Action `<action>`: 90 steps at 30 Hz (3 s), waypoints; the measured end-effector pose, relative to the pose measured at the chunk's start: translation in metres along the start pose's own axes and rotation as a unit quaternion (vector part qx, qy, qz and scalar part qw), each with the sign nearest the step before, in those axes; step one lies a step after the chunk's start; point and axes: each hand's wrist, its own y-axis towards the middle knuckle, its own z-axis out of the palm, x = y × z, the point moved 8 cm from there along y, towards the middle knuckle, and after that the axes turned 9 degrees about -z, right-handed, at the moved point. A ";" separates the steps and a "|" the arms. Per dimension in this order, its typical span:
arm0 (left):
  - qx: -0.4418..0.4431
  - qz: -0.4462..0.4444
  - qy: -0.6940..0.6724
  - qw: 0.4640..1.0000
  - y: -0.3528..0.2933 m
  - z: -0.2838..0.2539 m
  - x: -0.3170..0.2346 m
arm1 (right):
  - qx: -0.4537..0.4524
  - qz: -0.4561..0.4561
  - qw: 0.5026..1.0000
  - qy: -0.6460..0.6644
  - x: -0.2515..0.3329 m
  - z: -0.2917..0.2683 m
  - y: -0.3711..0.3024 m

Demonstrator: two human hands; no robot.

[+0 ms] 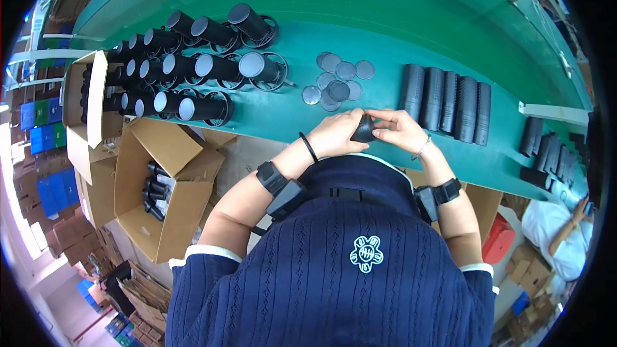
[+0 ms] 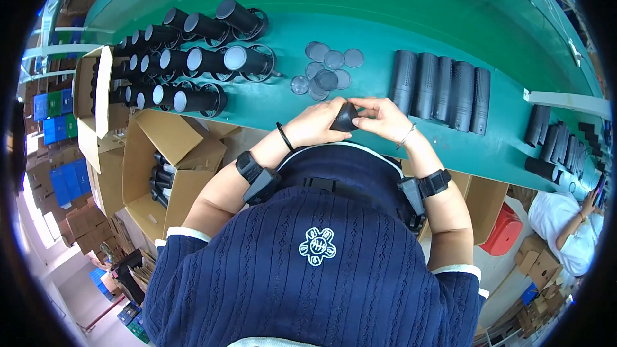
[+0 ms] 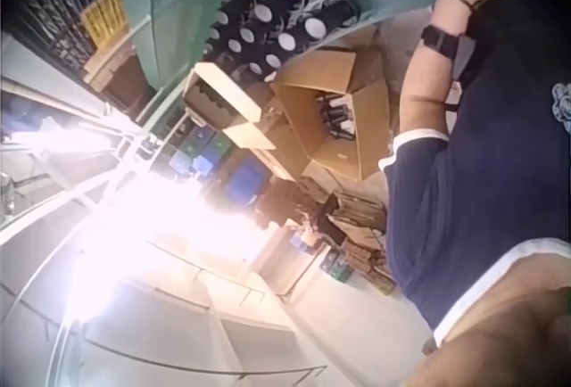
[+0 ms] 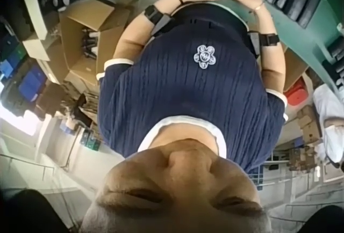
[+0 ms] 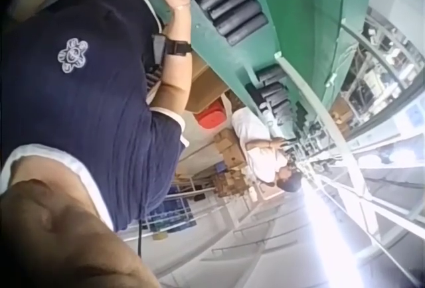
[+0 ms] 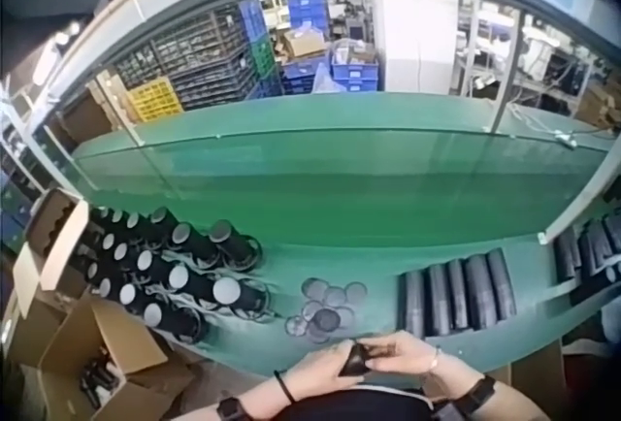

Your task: The person picks up a black cylinder and a cap, fits the cap onto the cylinder by hand, and places the assembled unit back on the table, repeating this process for several units.

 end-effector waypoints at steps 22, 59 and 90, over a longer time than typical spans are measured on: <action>0.055 -0.040 -0.031 0.997 -0.008 0.001 0.030 | 0.034 0.028 0.999 0.021 0.001 0.027 0.009; -0.089 -0.068 -0.505 0.856 -0.066 -0.074 0.106 | -0.218 -0.089 0.777 -0.584 -0.007 -0.049 0.113; 0.071 0.041 -0.437 0.896 -0.036 -0.049 0.053 | 0.069 0.017 0.927 0.369 0.028 0.048 0.055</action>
